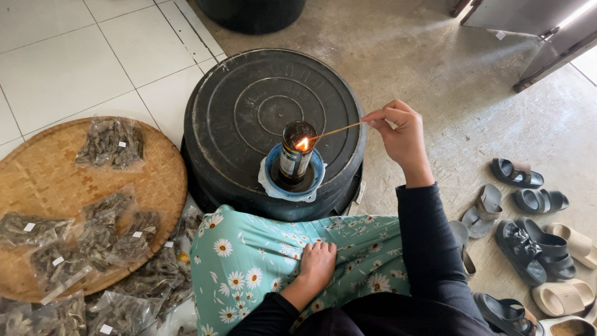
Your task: The person sits on the floor and heat-seals clear plastic bags filled with dried fish, pressing each open bag edge against the flame of a candle to melt it closed. They place each sealed bag onto a woven tray and pick up the next open bag, repeating the process.
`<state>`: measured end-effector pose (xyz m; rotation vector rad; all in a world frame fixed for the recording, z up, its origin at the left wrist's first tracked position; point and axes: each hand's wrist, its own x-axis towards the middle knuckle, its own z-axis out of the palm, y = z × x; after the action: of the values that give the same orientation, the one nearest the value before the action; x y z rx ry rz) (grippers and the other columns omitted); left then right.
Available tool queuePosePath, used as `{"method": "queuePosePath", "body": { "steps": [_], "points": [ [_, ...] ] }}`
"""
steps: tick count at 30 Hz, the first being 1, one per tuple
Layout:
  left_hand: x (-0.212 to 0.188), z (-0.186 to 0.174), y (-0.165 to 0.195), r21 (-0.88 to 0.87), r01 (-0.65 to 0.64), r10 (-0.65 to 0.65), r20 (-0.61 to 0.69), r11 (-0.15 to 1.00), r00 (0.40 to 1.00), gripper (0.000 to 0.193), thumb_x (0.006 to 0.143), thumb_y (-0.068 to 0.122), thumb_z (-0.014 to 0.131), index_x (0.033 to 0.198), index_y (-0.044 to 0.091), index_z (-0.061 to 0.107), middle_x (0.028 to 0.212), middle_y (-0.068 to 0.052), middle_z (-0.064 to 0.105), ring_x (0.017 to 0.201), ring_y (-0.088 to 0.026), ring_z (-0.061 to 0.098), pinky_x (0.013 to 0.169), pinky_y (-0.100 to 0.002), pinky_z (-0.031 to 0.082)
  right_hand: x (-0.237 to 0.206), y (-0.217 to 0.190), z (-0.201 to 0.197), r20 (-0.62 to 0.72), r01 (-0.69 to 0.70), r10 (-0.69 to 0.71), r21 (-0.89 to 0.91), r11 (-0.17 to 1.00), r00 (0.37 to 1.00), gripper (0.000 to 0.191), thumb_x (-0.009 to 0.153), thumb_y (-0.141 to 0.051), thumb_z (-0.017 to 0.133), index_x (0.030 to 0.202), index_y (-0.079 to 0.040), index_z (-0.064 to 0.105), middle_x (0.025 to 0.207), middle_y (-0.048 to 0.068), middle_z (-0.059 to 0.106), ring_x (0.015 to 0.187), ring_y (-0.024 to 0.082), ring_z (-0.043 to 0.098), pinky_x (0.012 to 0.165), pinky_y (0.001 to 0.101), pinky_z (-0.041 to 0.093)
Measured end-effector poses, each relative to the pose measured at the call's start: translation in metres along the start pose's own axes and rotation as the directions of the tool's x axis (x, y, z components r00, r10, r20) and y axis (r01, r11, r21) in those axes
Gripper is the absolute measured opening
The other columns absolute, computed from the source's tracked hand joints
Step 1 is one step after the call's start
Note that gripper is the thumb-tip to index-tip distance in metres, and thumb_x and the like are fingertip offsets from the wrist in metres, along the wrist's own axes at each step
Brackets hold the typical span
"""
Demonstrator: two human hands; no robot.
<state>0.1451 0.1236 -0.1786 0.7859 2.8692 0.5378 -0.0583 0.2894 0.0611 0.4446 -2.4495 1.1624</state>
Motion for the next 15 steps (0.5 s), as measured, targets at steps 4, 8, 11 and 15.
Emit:
{"method": "queuePosePath", "body": {
  "steps": [4, 8, 11, 15],
  "points": [
    [0.0000, -0.0004, 0.0002, 0.007, 0.001, -0.001, 0.004, 1.000, 1.000, 0.034, 0.086, 0.013, 0.063, 0.119, 0.005, 0.062, 0.104, -0.012, 0.069, 0.102, -0.028, 0.064, 0.085, -0.043, 0.045, 0.0012, 0.0010, 0.0012, 0.038, 0.020, -0.021, 0.007, 1.000, 0.999, 0.018, 0.086, 0.004, 0.079, 0.098, -0.010, 0.081, 0.088, 0.002, 0.065, 0.083, 0.013, 0.064, 0.074, 0.0280, 0.050],
    [-0.0005, -0.0001, 0.0000, 0.014, -0.002, 0.002, -0.021, 1.000, 1.000, 0.037, 0.084, 0.013, 0.064, 0.120, 0.004, 0.062, 0.103, -0.012, 0.069, 0.102, -0.028, 0.064, 0.084, -0.043, 0.045, 0.0014, 0.0017, 0.0008, 0.046, 0.017, -0.019, 0.039, 0.999, 0.999, 0.018, 0.087, 0.005, 0.079, 0.097, -0.009, 0.080, 0.089, 0.002, 0.066, 0.084, 0.013, 0.064, 0.075, 0.0279, 0.051],
    [-0.0008, 0.0001, 0.0000, 0.004, 0.006, -0.006, -0.015, 1.000, 1.000, 0.036, 0.085, 0.013, 0.063, 0.119, 0.004, 0.062, 0.103, -0.011, 0.069, 0.101, -0.028, 0.064, 0.085, -0.043, 0.045, 0.0009, 0.0017, -0.0002, 0.044, 0.006, -0.008, 0.054, 0.999, 0.999, 0.018, 0.087, 0.005, 0.078, 0.097, -0.010, 0.080, 0.089, 0.002, 0.066, 0.084, 0.013, 0.064, 0.075, 0.0276, 0.051],
    [0.0002, -0.0010, -0.0001, 0.002, 0.013, -0.013, -0.007, 1.000, 1.000, 0.034, 0.084, 0.013, 0.063, 0.117, 0.005, 0.062, 0.103, -0.011, 0.069, 0.102, -0.028, 0.064, 0.086, -0.043, 0.045, 0.0007, 0.0014, -0.0019, 0.034, 0.020, -0.022, 0.045, 0.999, 0.999, 0.018, 0.087, 0.005, 0.078, 0.098, -0.009, 0.081, 0.089, 0.002, 0.065, 0.084, 0.013, 0.063, 0.075, 0.0277, 0.050]
  ]
}}
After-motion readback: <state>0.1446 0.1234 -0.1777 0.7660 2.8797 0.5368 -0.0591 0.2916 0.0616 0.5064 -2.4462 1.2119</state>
